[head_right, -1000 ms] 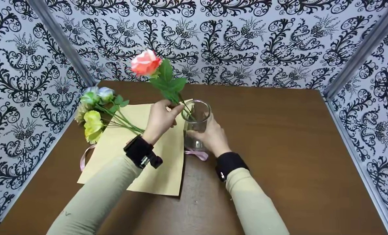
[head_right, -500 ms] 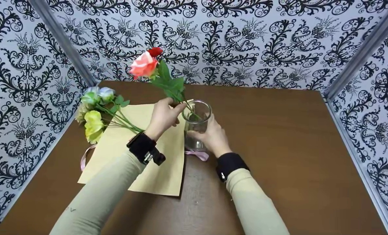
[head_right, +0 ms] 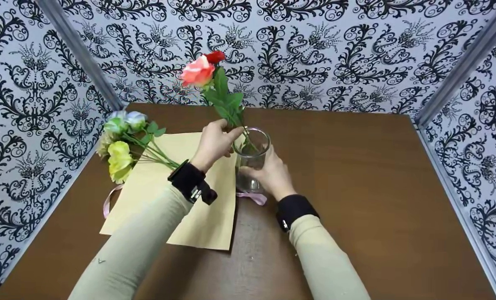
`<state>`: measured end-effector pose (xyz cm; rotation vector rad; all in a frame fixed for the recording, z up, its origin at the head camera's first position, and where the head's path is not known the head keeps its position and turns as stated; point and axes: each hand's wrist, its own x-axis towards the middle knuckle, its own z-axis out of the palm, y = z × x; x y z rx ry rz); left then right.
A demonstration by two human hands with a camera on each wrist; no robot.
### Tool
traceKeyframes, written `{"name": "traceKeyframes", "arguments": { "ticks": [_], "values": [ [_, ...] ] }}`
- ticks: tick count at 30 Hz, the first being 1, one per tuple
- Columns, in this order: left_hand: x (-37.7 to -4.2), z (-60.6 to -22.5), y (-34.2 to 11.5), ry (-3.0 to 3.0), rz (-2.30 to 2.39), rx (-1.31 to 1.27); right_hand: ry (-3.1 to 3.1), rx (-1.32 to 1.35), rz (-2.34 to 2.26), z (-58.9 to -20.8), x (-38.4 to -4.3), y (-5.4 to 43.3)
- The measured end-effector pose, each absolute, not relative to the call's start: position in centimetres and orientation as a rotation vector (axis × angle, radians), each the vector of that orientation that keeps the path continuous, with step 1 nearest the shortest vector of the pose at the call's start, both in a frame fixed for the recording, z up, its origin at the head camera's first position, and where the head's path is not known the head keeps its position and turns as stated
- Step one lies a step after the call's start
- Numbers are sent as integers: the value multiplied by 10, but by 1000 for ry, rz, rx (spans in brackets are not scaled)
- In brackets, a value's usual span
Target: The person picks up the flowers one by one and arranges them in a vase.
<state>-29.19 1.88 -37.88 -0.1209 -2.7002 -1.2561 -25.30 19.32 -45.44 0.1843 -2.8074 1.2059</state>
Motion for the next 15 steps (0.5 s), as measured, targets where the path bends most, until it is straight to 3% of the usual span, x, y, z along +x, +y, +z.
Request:
{"name": "traceKeyframes", "arguments": {
  "ticks": [15],
  "values": [
    [-295,-380,20,-2709,-1372,-173,-2829,156,1236,-453,-253,194]
  ]
}}
